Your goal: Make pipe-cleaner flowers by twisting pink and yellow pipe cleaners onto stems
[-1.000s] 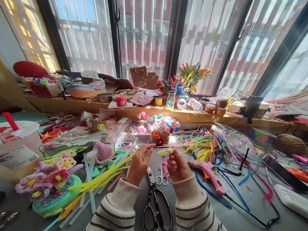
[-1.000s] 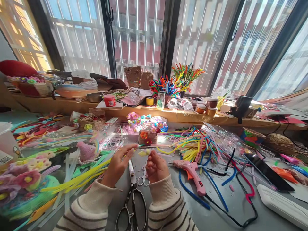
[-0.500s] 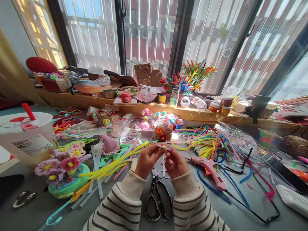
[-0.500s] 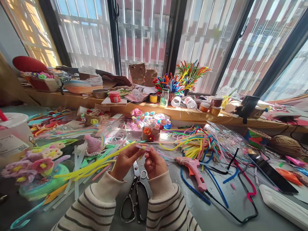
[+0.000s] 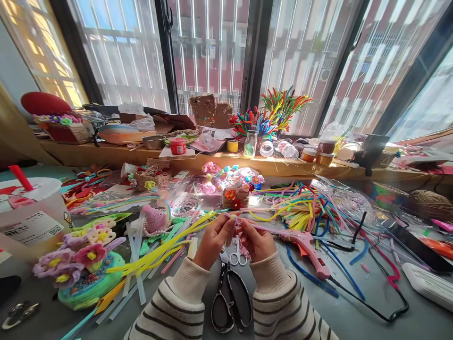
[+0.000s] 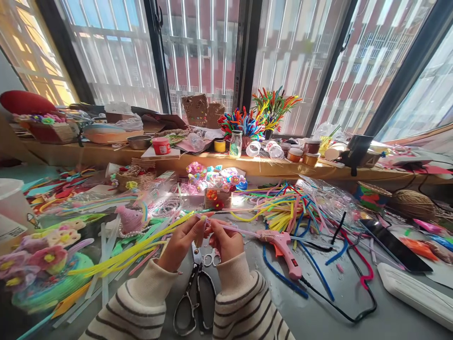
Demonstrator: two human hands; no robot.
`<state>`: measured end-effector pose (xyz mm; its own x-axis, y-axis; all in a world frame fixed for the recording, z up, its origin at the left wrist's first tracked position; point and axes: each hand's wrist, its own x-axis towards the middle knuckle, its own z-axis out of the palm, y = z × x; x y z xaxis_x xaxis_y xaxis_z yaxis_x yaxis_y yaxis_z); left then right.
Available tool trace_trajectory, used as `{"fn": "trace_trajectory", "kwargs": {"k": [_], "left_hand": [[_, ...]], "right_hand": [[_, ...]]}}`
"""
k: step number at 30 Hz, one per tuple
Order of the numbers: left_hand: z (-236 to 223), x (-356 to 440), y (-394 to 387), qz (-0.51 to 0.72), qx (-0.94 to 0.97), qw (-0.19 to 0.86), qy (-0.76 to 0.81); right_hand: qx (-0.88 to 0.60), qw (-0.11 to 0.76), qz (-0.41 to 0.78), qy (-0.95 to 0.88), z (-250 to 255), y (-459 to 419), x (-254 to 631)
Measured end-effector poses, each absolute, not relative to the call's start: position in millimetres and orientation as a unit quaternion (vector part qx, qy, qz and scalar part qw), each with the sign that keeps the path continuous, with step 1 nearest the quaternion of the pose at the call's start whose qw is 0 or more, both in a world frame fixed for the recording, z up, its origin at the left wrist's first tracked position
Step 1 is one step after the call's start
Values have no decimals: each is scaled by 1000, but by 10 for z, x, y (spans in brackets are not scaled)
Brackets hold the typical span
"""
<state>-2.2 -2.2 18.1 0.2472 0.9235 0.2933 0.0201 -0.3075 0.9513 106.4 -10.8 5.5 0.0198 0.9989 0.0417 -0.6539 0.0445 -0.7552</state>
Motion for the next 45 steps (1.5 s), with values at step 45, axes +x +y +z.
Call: {"fn": "trace_trajectory", "kwargs": {"k": [45], "left_hand": [[-17, -57, 25, 417, 759, 22, 499]], "right_hand": [[-438, 536, -34, -721, -26, -192, 1023]]}}
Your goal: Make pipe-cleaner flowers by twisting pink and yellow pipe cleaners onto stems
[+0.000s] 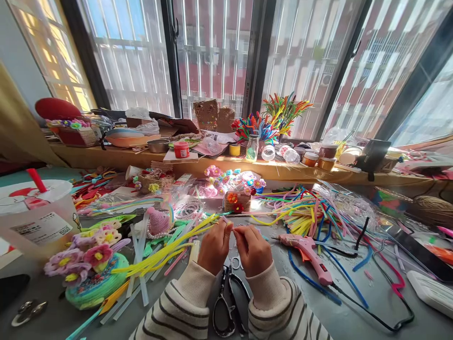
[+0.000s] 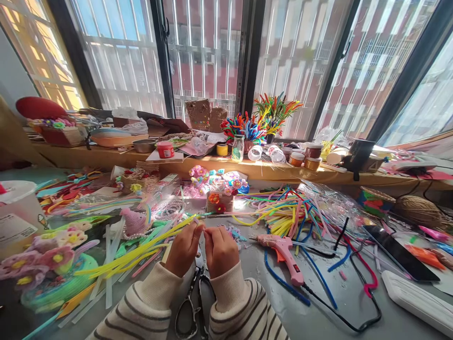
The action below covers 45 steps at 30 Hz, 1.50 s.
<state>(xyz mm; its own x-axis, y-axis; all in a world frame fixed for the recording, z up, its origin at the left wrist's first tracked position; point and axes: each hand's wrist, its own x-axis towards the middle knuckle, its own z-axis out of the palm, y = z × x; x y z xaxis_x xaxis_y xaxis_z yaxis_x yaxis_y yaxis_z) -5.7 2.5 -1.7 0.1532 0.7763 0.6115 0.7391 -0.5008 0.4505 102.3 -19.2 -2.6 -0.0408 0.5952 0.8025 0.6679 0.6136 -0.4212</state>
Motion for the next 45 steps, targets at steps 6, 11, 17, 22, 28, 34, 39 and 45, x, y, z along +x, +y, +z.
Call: {"fn": "trace_trajectory", "kwargs": {"k": [6, 11, 17, 22, 28, 34, 39, 45], "left_hand": [[-9, -73, 32, 423, 750, 52, 506], [5, -84, 28, 425, 754, 72, 496], [22, -116, 23, 387, 785, 74, 478], [68, -150, 27, 348, 815, 51, 461], [119, -197, 23, 305, 854, 25, 421], [127, -199, -8, 277, 871, 65, 401], [156, -196, -41, 274, 866, 73, 412], [185, -196, -65, 309, 833, 140, 437]], "right_hand": [[-439, 524, -43, -728, -15, -209, 1023], [-423, 512, -15, -748, 15, -221, 1046], [-431, 411, -28, -803, 53, -238, 1112], [-436, 391, -28, -810, 30, -231, 1147], [-470, 336, -47, -815, 13, -210, 1189], [-537, 310, -63, -782, -8, -210, 1202], [-545, 322, -45, -773, -55, -183, 1213], [-529, 383, 98, -751, -82, -142, 1223]]}}
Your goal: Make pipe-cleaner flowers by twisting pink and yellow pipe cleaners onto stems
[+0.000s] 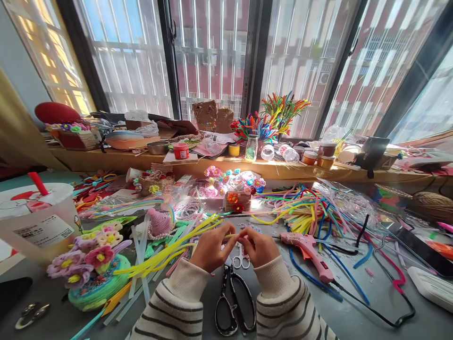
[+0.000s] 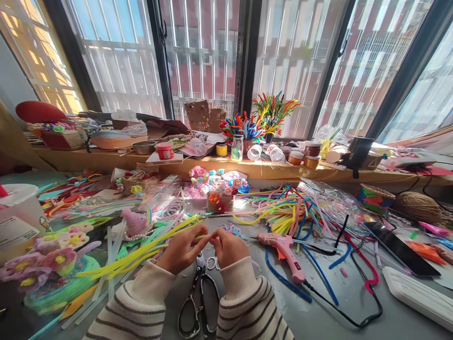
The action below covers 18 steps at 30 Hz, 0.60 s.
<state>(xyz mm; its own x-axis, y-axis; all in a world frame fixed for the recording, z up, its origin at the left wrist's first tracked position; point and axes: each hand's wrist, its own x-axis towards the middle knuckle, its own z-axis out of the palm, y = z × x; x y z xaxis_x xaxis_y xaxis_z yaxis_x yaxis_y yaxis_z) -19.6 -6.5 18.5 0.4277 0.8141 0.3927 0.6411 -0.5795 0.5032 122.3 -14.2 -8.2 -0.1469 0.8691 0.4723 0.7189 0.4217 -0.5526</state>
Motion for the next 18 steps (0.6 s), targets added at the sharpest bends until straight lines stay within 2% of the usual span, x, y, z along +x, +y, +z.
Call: {"fn": "trace_trajectory", "kwargs": {"k": [7, 12, 18], "left_hand": [[132, -184, -46, 368, 801, 225, 415], [151, -150, -73, 414, 758, 303, 403], [179, -125, -95, 428, 739, 342, 393]], "right_hand": [[-440, 510, 389, -628, 19, -165, 1236], [-393, 517, 544, -531, 52, -150, 1270], [-380, 486, 642, -455, 40, -153, 1249]]}}
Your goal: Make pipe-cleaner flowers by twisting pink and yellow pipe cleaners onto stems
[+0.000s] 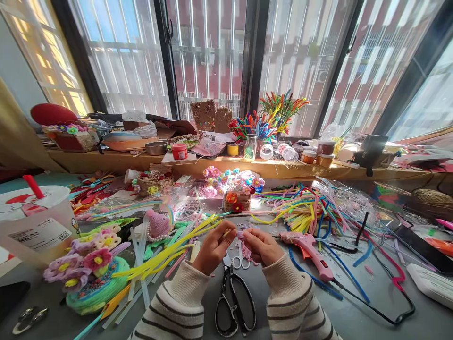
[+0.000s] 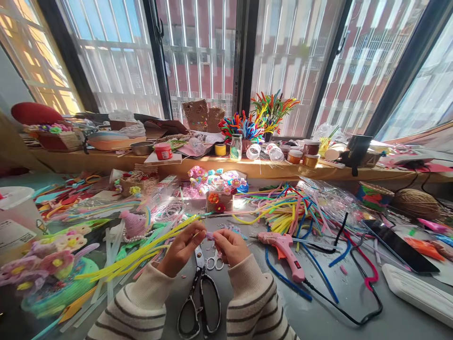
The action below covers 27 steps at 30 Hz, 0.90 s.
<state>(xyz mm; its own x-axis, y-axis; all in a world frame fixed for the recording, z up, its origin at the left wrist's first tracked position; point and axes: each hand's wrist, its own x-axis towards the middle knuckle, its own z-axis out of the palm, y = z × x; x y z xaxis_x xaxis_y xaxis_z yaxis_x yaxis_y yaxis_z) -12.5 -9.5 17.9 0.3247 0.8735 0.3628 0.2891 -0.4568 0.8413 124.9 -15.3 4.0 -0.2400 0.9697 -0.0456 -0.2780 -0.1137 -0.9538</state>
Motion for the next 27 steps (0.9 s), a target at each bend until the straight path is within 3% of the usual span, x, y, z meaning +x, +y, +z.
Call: {"fn": "trace_trajectory", "kwargs": {"k": [11, 20, 27], "left_hand": [[210, -150, -91, 393, 757, 390, 347], [231, -197, -58, 348, 766, 424, 335], [232, -214, -36, 335, 794, 363, 356]], "right_hand": [[-355, 437, 698, -442, -27, -130, 1286], [-388, 467, 653, -452, -31, -123, 1292], [-422, 484, 616, -456, 46, -160, 1269]]}}
